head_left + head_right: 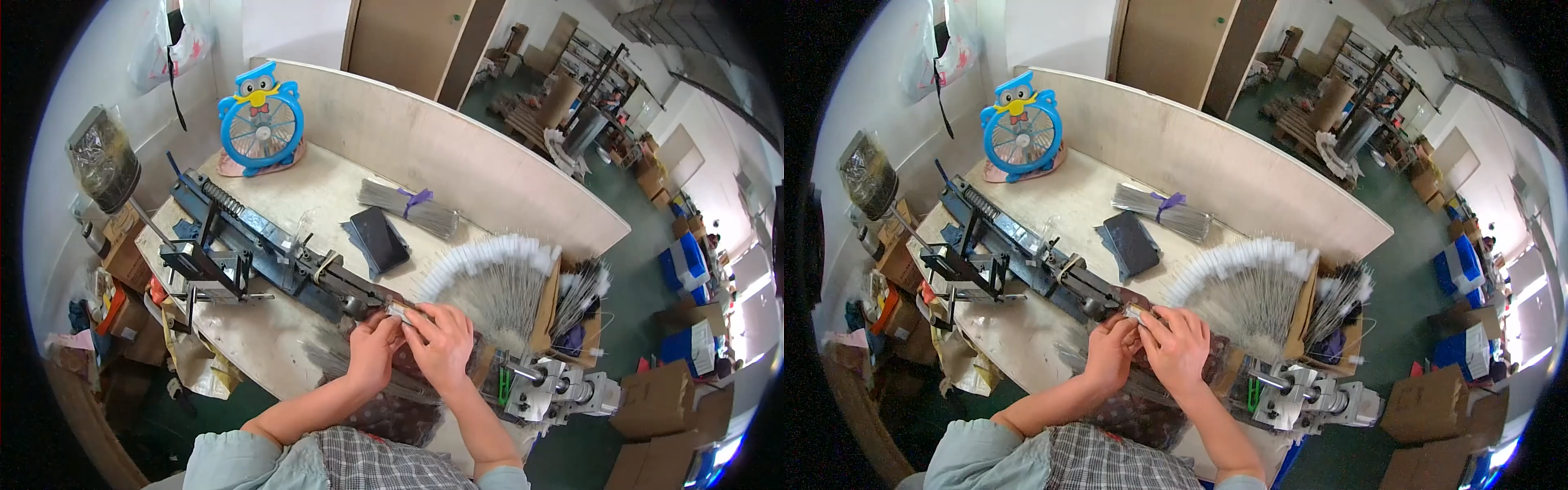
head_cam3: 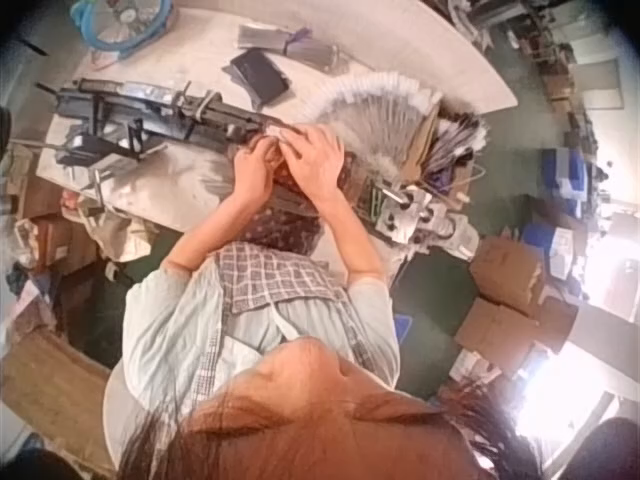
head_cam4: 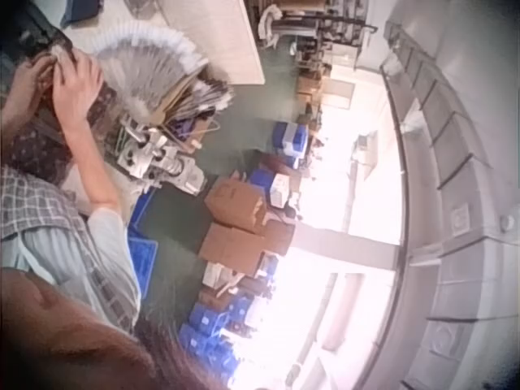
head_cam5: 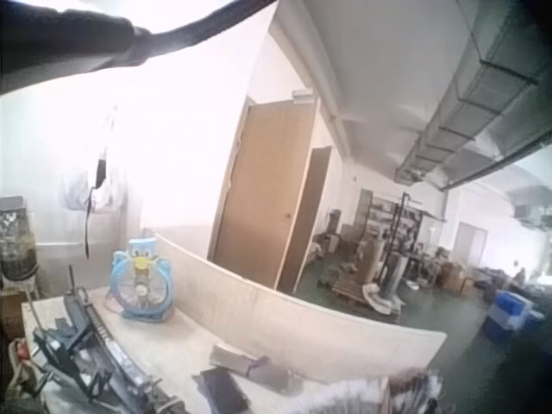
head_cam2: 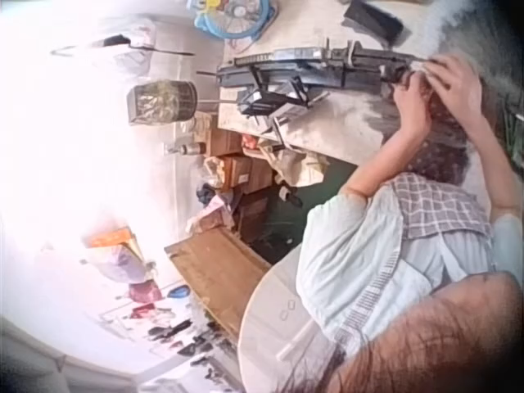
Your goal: Assembling small industrial brushes by inserting bristles into a mechanical holder and securing them.
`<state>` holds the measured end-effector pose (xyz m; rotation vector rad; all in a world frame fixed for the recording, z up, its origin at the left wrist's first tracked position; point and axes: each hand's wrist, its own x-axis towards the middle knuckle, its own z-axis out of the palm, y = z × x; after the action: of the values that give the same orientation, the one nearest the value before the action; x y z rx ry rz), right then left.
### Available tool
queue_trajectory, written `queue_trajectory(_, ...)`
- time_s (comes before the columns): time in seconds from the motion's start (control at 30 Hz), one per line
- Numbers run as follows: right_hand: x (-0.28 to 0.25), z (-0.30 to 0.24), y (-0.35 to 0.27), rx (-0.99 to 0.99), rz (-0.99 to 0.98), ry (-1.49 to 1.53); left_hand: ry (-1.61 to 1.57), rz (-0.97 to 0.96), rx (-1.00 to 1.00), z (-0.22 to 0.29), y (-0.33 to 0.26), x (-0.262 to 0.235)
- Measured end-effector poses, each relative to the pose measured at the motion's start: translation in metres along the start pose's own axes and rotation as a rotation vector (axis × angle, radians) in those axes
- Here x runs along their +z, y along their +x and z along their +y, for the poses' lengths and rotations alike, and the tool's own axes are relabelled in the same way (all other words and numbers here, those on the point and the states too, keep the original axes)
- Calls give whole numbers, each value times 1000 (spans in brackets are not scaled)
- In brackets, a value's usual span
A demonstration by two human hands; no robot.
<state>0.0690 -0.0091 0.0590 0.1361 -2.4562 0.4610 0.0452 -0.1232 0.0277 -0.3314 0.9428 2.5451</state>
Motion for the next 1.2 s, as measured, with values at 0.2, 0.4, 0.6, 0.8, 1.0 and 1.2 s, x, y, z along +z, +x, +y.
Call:
queue_trajectory(0.2, -18, -5, 4, 0, -15, -4, 12, 16, -8, 5, -2, -1)
queue_trajectory(0.4, -24, 5, -14, 18, -149, -69, -3, 5, -59, 15, -13, 2)
queue_trajectory(0.6, -36, 6, -10, 27, -112, 0, 87, -26, -134, 12, -11, -5)
queue_trajectory(0.8, -61, 13, -26, 72, -59, 140, 332, -57, -151, 10, -22, -19)
queue_trajectory(1.0, -53, 34, -107, 214, -486, 125, 617, 80, 11, 64, -24, -103)
queue_trajectory(1.2, -23, 16, -107, 172, -497, 95, -208, 549, 158, 174, -9, -309)
